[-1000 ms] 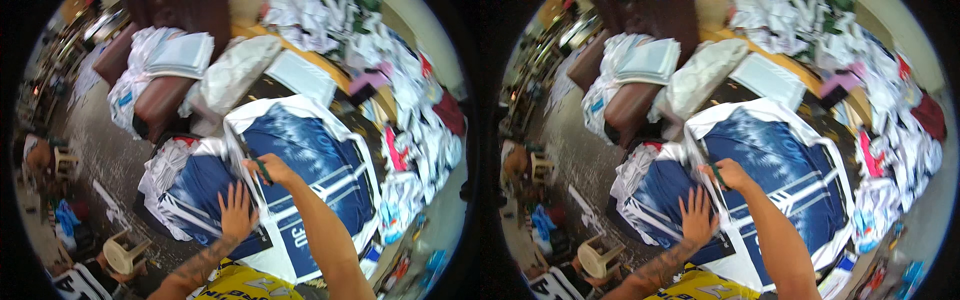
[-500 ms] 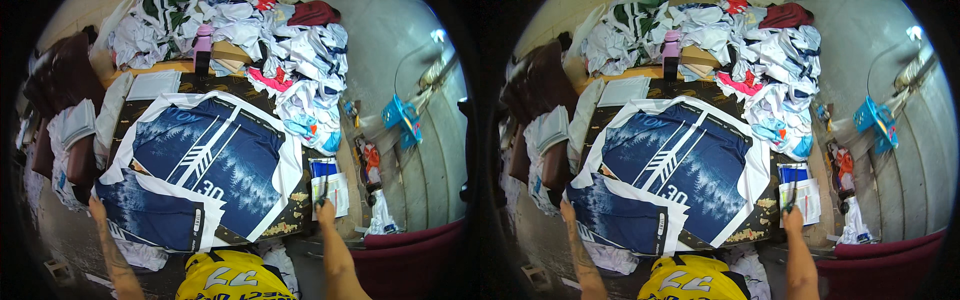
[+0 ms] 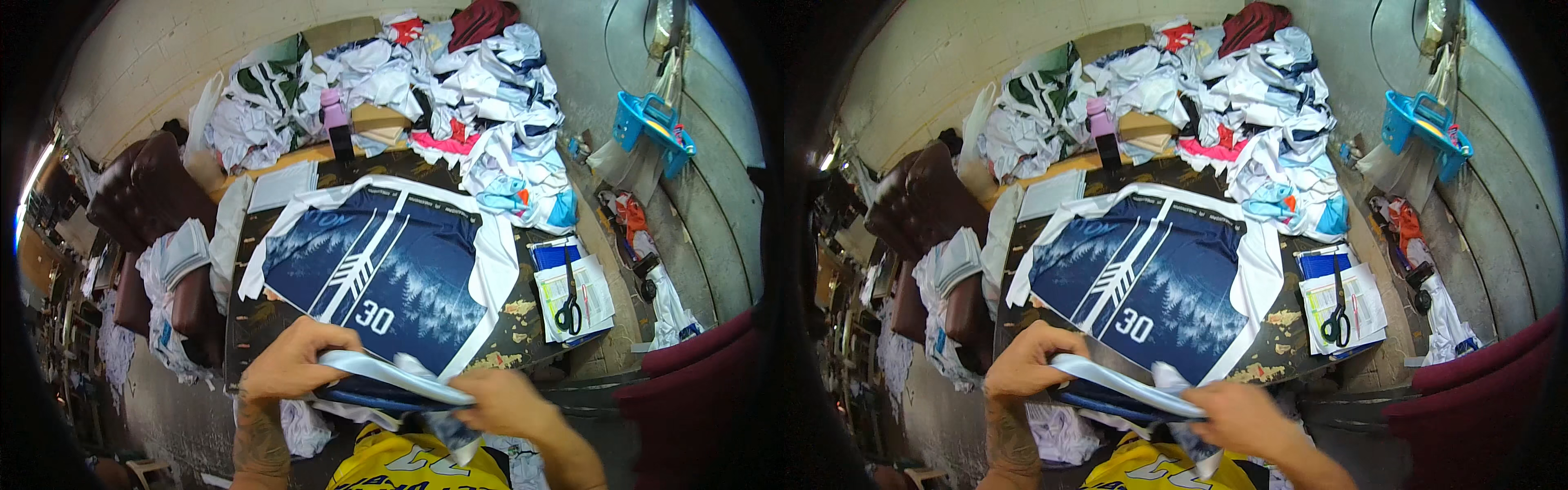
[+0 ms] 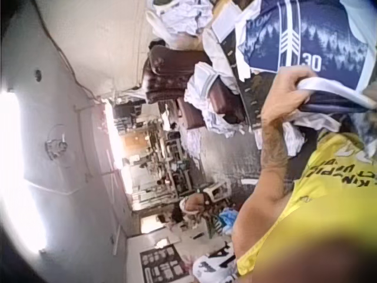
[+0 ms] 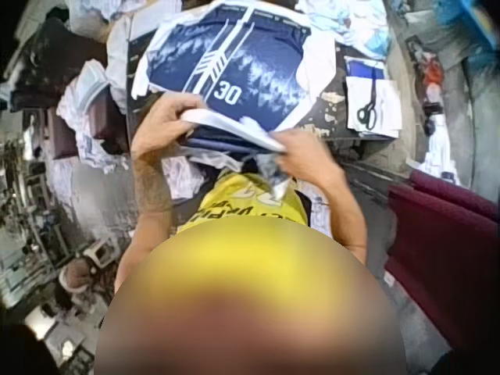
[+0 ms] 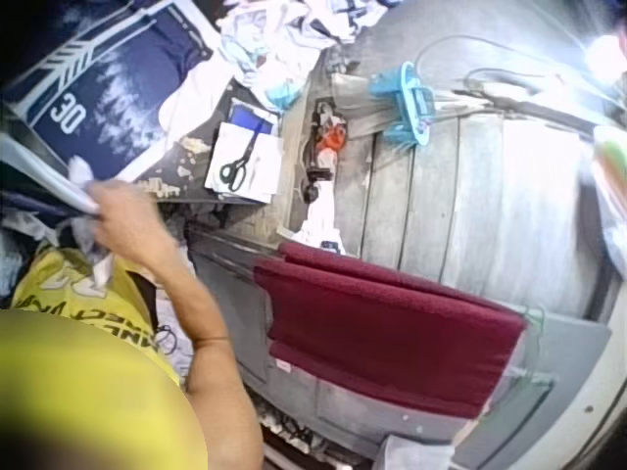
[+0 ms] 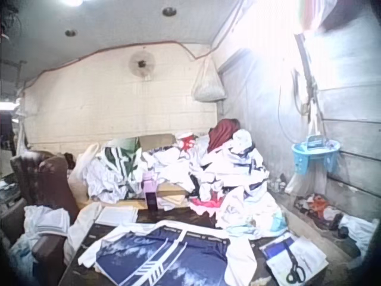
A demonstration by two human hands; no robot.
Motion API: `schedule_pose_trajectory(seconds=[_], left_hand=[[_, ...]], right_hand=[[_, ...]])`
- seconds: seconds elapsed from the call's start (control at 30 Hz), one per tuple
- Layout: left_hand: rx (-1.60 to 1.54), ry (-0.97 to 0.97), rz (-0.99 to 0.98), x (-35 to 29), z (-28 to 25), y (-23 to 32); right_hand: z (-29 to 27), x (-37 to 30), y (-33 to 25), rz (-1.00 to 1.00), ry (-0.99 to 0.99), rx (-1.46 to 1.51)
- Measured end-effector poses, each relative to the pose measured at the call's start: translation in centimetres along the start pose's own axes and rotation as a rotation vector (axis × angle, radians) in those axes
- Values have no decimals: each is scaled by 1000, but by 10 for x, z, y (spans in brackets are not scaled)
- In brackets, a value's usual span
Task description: The person cuts large white sheets of fabric using scissors, then places them on a table. They handle a blue jersey with the number 30, cut around its edges, and fold the cut pieces. The person repeats this process with another jersey numbered 31, cutting and folding the fabric pieces.
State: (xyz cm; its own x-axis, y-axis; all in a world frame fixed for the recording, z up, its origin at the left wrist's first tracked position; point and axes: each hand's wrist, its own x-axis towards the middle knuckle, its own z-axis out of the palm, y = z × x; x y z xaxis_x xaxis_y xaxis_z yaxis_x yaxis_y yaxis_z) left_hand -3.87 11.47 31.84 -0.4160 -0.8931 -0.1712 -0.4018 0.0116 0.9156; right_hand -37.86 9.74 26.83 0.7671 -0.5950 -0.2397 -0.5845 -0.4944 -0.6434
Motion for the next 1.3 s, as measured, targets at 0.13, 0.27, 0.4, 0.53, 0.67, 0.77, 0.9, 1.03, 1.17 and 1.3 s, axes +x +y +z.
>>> schedule_pose_trajectory(seconds=[0.13, 0.27, 0.4, 0.53, 0.67, 0.77, 0.9, 1.03, 1.17, 1.3], left_hand=[[-213, -387, 60, -15, 32, -93], [54, -596, 118, 23, 40, -180], [34, -257, 359, 62, -18, -96], [-165, -193, 797, 40, 67, -8], [-329, 48, 605, 35, 129, -80], [-271, -18, 248, 42, 88, -108], [-664, 6, 67, 27, -12, -54], [-355, -690, 294, 32, -120, -90], [839, -597, -12, 114, -170, -140], [743, 869, 340, 193, -295, -96]], right_hand=[[-112, -122, 3, -128, 1025, -544], [-216, -142, -33, 80, 1563, -506], [-178, -65, -110, -50, 1129, -532], [-102, -33, -192, 386, 318, -592], [-104, -53, -216, 372, 680, -684], [-126, -94, -210, 477, 789, -702], [-157, -165, -197, 439, 1108, -826], [-193, -170, -151, 294, 1434, -709], [-214, -77, -56, 277, 1330, -957], [-218, -6, 2, 645, 1244, -668]])
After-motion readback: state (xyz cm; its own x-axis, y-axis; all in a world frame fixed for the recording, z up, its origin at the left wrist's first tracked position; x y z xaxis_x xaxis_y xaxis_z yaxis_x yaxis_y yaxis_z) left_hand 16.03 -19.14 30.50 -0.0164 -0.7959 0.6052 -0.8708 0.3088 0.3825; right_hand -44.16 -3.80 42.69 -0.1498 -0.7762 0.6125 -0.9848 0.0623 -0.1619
